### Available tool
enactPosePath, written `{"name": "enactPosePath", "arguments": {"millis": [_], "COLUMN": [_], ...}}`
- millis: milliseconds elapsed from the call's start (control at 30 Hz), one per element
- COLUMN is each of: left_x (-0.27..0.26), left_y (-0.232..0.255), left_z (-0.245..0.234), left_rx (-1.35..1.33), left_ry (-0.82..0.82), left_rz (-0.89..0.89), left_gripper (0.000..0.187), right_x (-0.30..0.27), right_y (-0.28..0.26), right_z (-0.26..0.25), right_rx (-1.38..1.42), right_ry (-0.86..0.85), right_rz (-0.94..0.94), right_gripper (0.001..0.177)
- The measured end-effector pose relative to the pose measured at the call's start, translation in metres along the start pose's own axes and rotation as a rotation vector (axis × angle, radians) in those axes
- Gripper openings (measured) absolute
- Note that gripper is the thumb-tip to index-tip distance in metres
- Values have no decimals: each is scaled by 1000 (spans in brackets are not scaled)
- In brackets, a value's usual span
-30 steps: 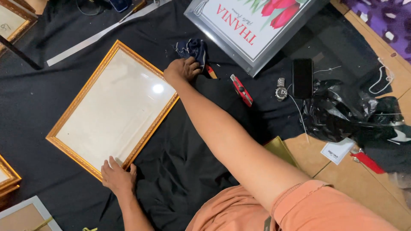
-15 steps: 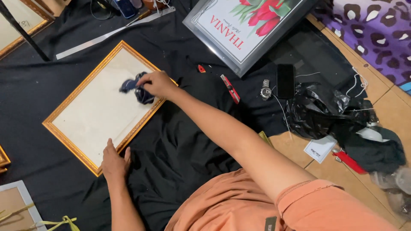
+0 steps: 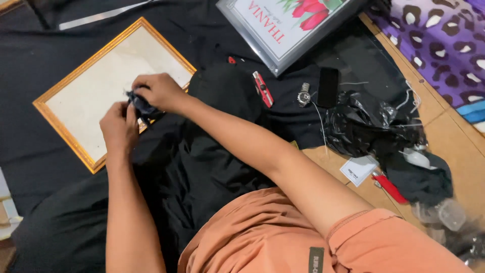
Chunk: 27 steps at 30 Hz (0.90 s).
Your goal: Cleaning the glass of a picture frame by wiping it thoroughly with a cloth on both sides.
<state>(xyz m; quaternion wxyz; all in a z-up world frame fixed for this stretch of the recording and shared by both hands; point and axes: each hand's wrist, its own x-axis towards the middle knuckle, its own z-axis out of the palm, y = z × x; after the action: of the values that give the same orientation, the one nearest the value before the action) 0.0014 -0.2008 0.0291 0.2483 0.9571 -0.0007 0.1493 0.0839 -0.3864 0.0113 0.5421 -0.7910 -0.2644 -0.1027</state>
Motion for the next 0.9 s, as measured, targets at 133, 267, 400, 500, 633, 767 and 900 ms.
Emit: {"name": "enactPosePath", "arguments": {"millis": [133, 267, 400, 500, 633, 767, 900], "left_x": [22, 29, 33, 33, 36, 42, 43], "left_y": [40, 43, 43, 36, 25, -7, -39], "left_z": [-62, -92, -110, -117, -120, -109, -87], "left_rx": [42, 43, -162, -375, -706, -794, -699], "left_ry": [188, 283, 276, 254, 248, 236, 183], "left_rz": [234, 348, 382, 253, 30, -36, -340], "left_gripper": [17, 10, 5, 5, 7, 7, 14], "right_x": [25, 36, 54, 67, 79, 94, 100], "right_y": [-41, -57, -66, -76, -95, -88, -45], "right_z": [-23, -40, -40, -32, -18, -14, -2], "right_rx": [68, 109, 253, 438, 618, 576, 344], "right_ry": [282, 234, 103, -54, -310, -633, -587], "right_rz": [-218, -339, -305, -195, -16, 160, 332], "right_gripper": [17, 14, 10, 16, 23, 23, 20]}}
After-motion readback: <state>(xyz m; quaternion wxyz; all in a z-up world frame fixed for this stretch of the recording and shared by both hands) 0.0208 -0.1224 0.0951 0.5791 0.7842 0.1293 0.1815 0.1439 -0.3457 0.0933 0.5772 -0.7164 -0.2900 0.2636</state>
